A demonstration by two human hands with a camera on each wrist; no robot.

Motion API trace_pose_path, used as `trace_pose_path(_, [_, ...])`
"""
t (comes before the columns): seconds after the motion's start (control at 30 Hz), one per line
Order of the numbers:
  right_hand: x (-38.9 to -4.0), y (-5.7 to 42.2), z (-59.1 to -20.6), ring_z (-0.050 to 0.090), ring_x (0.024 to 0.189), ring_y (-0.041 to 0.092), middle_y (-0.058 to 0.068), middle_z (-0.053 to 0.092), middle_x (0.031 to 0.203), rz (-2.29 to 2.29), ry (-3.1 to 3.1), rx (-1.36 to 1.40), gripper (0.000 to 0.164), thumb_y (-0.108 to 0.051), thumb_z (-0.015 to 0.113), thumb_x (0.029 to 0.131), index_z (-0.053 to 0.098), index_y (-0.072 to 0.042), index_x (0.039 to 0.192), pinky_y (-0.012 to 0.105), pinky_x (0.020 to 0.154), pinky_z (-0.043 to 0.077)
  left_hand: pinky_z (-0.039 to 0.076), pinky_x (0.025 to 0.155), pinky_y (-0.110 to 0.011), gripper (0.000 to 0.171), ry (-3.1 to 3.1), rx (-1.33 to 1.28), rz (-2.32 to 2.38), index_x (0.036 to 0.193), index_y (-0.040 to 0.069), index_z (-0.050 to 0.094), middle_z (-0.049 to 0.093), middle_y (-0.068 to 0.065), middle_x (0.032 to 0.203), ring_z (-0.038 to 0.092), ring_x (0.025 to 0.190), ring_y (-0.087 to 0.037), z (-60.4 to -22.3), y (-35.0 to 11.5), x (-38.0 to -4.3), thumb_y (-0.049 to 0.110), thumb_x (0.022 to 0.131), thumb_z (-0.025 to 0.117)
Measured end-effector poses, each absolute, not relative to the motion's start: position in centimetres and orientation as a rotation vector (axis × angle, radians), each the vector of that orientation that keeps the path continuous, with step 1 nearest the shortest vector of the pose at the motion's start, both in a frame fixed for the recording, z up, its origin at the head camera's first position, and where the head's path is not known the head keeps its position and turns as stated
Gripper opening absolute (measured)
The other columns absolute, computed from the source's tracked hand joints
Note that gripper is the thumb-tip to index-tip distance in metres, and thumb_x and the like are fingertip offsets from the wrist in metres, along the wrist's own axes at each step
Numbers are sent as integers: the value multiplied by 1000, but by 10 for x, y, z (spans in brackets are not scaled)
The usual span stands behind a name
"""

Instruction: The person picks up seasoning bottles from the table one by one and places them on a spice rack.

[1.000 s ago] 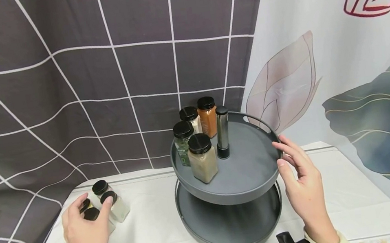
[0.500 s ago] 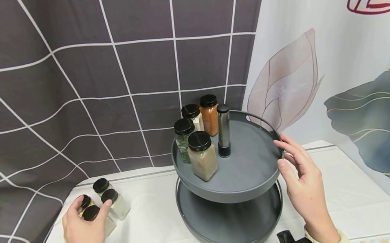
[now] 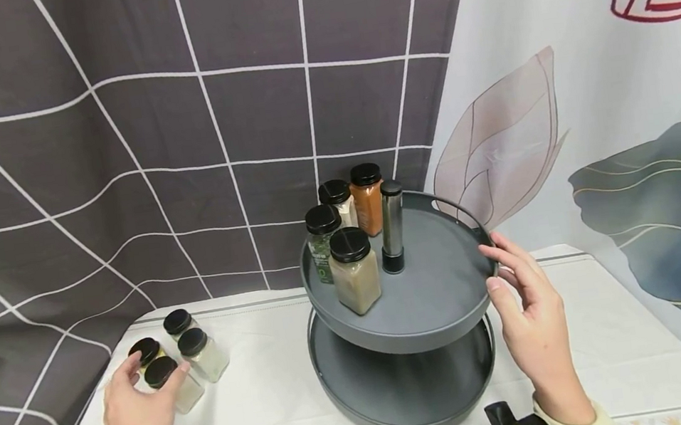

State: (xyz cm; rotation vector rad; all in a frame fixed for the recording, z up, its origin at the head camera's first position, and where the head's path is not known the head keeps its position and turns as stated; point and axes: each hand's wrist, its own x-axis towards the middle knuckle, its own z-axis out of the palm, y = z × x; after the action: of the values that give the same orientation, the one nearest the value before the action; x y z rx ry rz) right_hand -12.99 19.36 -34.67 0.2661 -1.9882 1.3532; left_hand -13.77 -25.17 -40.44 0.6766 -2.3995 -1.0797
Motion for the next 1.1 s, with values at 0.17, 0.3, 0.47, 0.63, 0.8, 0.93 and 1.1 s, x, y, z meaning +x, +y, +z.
trace_pose_path(0.17, [-130,193,-346,42,127,20,3,47,137,1337,-1985,267,37,4,54,88,59,-5,123,20,96,39,30,96,-57,81,-2495,717,-1102,139,-4,33,42,-32,130,39,118,-47,-406,-255,-140,25,76,74])
trace_pose_path(0.3, [-130,194,-347,42,127,19,1,47,138,1338,-1998,254,38,3,54,88,58,-8,124,21,97,39,30,96,-57,82,-2525,732,-1109,138,-5,32,44,-34,127,41,116,-48,-409,-257,-140,25,75,75])
trace_pose_path(0.47, [-130,194,-348,42,127,19,3,47,138,1331,-1998,257,38,3,55,87,58,-7,124,19,96,39,31,96,-56,82,-2548,742,-1111,137,-5,33,46,-34,125,42,115,-48,-414,-261,-140,27,75,75])
trace_pose_path(0.63, [-131,194,-348,42,127,19,5,46,138,1336,-1983,279,38,4,54,88,58,-5,124,19,96,39,32,96,-56,78,-2570,751,-1094,137,-5,34,47,-33,125,44,114,-47,-418,-265,-140,24,76,74])
trace_pose_path(0.8, [-131,193,-347,41,127,20,5,46,138,1345,-1981,280,37,4,53,88,58,-4,124,19,96,39,31,96,-57,78,-2597,784,-1080,136,-8,34,46,-34,125,43,114,-48,-421,-267,-141,25,77,72])
trace_pose_path(0.93, [-130,193,-346,41,128,20,3,46,138,1361,-1988,272,37,3,53,88,58,-6,124,20,97,38,30,96,-57,76,-2624,800,-1068,134,-9,35,46,-34,124,42,113,-49,-423,-268,-141,29,79,70])
trace_pose_path(1.1, [-130,193,-347,41,127,19,5,46,138,1335,-1991,269,37,3,53,88,58,-5,124,18,96,39,32,96,-56,71,-2627,796,-1046,130,-11,38,48,-34,122,44,112,-49,-427,-269,-141,29,80,69])
